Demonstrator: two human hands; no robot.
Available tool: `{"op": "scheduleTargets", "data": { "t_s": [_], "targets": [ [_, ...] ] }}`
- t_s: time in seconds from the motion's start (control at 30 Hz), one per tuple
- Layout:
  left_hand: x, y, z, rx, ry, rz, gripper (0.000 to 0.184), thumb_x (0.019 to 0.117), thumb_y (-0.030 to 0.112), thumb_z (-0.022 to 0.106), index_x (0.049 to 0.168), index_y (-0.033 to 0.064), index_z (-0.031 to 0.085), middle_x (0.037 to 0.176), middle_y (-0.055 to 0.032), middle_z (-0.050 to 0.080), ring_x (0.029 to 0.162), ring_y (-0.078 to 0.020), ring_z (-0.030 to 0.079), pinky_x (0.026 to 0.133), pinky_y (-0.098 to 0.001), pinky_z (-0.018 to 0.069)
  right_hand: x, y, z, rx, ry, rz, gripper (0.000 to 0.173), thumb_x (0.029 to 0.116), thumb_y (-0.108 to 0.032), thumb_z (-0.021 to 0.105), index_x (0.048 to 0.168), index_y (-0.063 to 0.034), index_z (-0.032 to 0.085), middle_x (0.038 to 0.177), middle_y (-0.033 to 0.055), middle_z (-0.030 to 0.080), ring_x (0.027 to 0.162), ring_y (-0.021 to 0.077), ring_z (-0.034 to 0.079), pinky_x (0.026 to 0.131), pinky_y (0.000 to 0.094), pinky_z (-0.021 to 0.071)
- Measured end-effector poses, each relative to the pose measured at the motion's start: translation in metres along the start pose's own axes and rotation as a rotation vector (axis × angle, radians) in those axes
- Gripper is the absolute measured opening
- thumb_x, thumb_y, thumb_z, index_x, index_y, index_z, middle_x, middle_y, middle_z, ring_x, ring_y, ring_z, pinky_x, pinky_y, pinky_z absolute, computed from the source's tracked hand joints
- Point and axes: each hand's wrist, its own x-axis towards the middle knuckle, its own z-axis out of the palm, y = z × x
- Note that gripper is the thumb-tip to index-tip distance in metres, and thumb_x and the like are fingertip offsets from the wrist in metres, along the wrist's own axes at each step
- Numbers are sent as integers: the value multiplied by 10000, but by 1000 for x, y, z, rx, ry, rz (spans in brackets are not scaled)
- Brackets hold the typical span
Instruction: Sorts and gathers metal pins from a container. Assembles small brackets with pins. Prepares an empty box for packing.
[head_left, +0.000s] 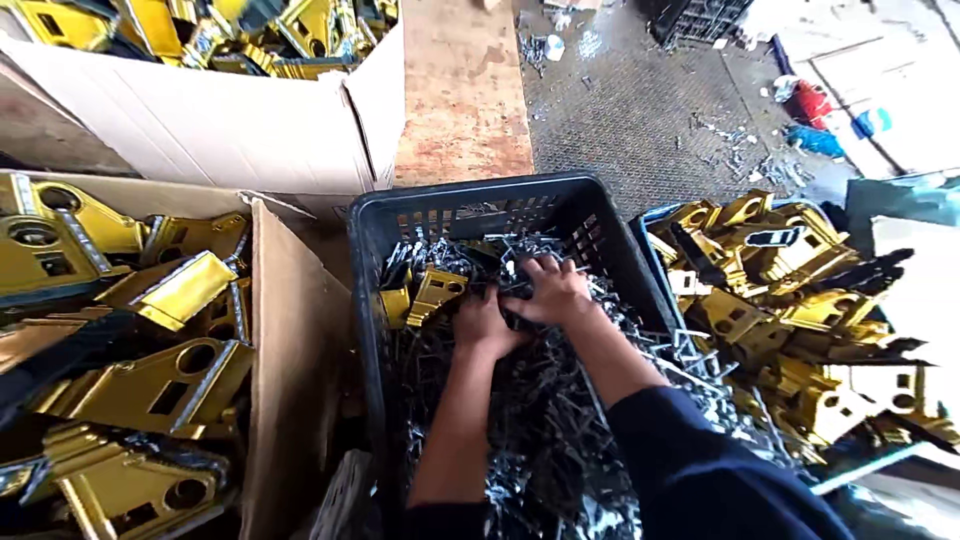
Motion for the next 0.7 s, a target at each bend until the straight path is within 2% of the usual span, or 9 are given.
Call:
{"op": "scheduleTargets", "data": {
  "t_s": [0.1,0.23,0.37,0.4,0.43,0.5,0.6,0.67,0.7],
  "targets": [
    [-17,-2,-3,1,17,27,983,703,526,867,1511,146,455,1351,-195,606,1252,-377,584,1027,-589,477,-29,-15,0,40,21,55,905,717,-722,757,1485,-307,517,1560,215,428,1367,542,417,946,751,424],
    [-45,-5,-8,65,40,-25,938,764,479,842,1523,115,427,1420,-237,544,1255,-414,576,1021,-602,481,-55,-47,3,164,76,97,817,722,-545,819,1435,-236,568,1517,216,458,1369,506,418,980,752,396],
    [-67,-4,-9,125,61,-15,900,834,441,782,1526,17,393,1527,-251,433,1359,-417,486,1075,-601,425,-80,-71,-25,306,-107,41,754,887,-453,739,1536,-176,474,1580,288,366,1431,579,312,1024,838,294],
    [-72,-4,-10,111,71,-9,886,835,433,794,1508,-2,416,1505,-256,461,1355,-418,492,1086,-611,412,-93,-73,-41,348,-143,-10,701,915,-454,709,1529,-200,483,1571,292,383,1422,597,319,998,867,282],
    [-77,-6,-9,93,99,1,845,823,412,812,1461,-23,472,1446,-269,518,1322,-422,523,1075,-622,415,-109,-70,-61,382,-147,-87,628,938,-447,689,1505,-242,516,1536,258,449,1389,560,398,974,843,340],
    [-81,-10,-8,48,133,29,879,794,334,852,1483,-26,441,1429,-292,524,1320,-438,522,1083,-631,404,-147,-45,-98,400,-53,-288,544,1004,-425,612,1520,-288,505,1460,139,565,1266,382,587,930,662,502],
    [-88,-15,-5,3,138,90,914,748,197,886,1505,23,402,1486,-300,453,1379,-440,456,1122,-622,369,-200,39,-113,488,236,-483,464,1005,-135,618,1461,-217,584,1401,101,629,1230,289,634,983,566,530],
    [-98,-11,-3,53,135,102,889,733,166,893,1486,57,433,1445,-297,497,1341,-449,494,1094,-630,395,-217,118,-91,456,411,-368,470,983,-24,592,1418,-200,624,1371,99,655,1218,288,655,1001,540,542],
    [-103,-8,-2,88,132,106,871,736,162,891,1475,61,443,1428,-300,512,1321,-455,513,1078,-633,411,-223,154,-71,412,478,-193,464,989,-49,592,1426,-204,616,1373,110,655,1231,317,646,996,562,538]
  ]
}}
